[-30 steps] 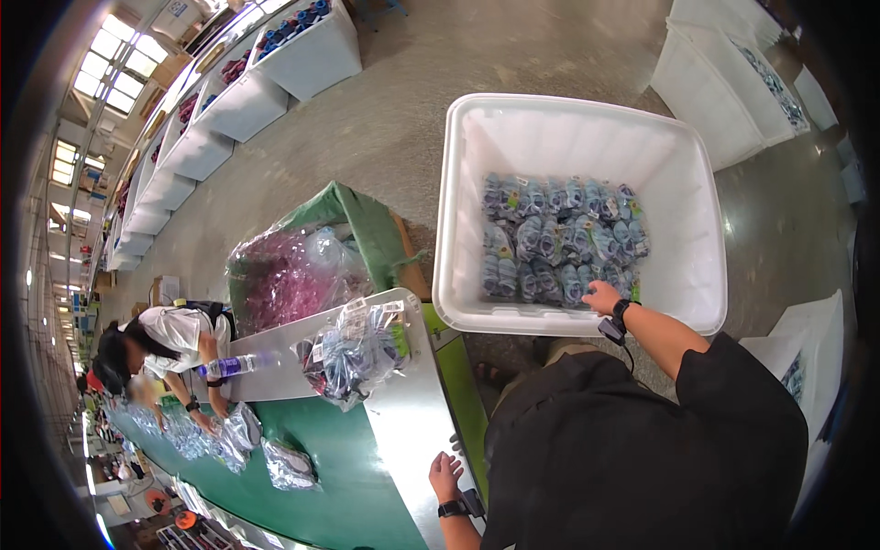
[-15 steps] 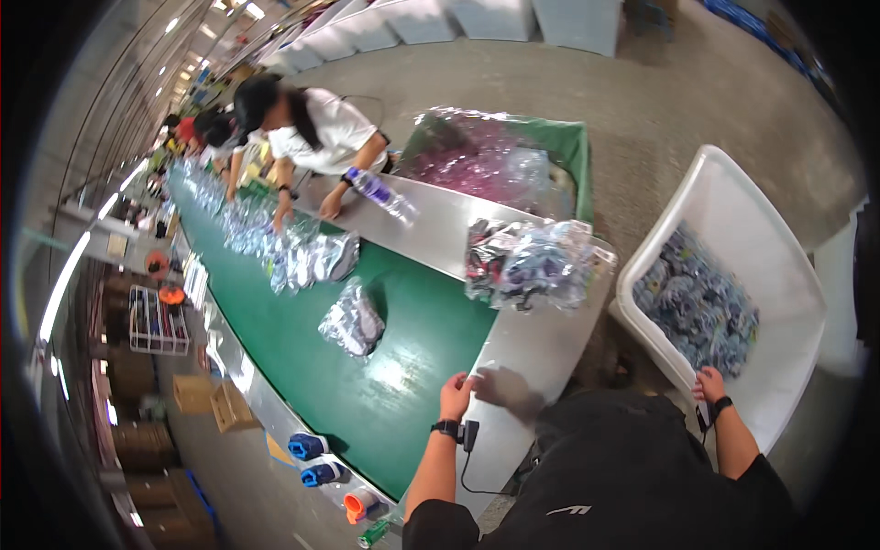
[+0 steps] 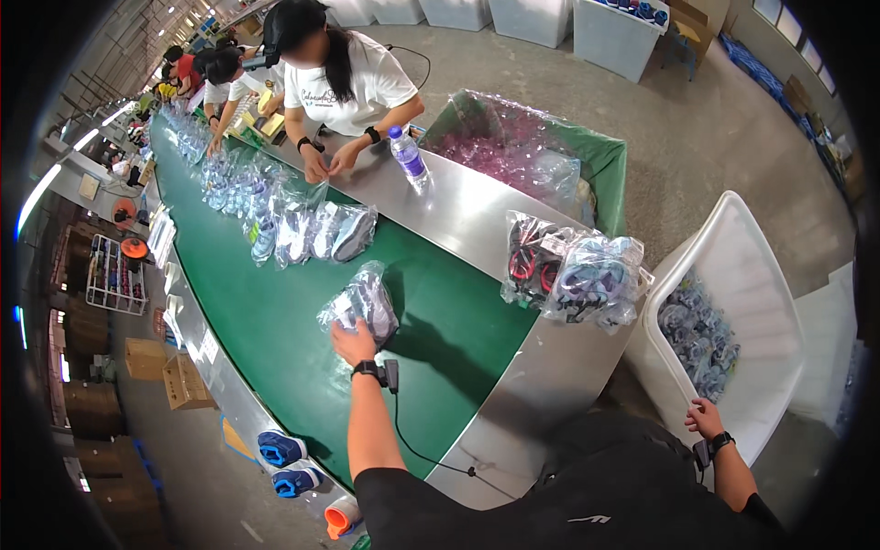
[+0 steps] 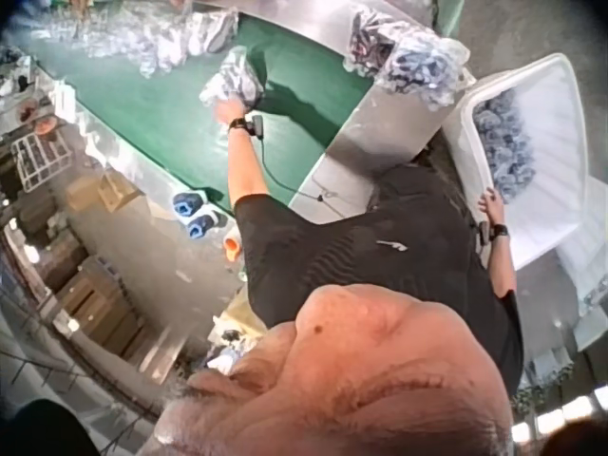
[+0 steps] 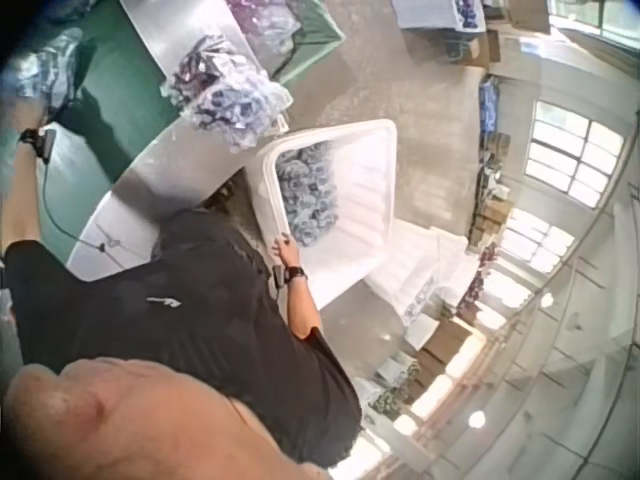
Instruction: The person stands at a green conveyor belt in a warehouse and repeatedly picks up packaged slippers. They place the items into a large white bin next to them. Other workers are visible in the background performing similar tasks.
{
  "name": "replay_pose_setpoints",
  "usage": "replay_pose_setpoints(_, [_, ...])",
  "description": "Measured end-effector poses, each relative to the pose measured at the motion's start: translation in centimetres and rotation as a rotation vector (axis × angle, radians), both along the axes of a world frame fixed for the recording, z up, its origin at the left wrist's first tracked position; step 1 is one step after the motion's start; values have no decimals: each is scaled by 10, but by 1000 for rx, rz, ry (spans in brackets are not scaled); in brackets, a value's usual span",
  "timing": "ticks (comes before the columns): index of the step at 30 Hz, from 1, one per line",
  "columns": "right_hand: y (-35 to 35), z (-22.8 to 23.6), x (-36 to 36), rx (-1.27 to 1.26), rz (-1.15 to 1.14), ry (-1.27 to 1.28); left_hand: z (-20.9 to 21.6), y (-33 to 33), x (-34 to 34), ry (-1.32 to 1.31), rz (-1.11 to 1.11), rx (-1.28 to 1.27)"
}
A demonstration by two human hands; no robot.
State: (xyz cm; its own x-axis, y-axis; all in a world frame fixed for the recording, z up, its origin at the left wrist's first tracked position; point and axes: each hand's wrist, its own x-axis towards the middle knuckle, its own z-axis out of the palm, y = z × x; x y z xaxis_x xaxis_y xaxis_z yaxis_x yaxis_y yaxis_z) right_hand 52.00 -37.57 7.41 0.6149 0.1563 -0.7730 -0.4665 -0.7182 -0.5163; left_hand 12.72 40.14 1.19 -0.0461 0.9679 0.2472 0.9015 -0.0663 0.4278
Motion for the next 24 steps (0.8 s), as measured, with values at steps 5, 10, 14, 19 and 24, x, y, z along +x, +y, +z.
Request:
replay_pose_setpoints(5, [37, 26, -11, -53, 117, -12, -25, 30, -12, -50, 203, -376])
replay_pose_setpoints(10, [60, 32, -13, -80, 243, -24, -30, -4, -2, -236, 185, -353])
replay_pose_setpoints(14, [77, 30, -18, -102, 342, -13, -21, -69, 16, -299, 156, -98])
replay_pose_setpoints(19, [89, 32, -20, -96, 427, -38, -13, -210, 18, -365, -218, 1])
replay_pose_setpoints(24, [80, 28, -16, -97, 489, -28, -24, -277, 10, -984, -50, -380])
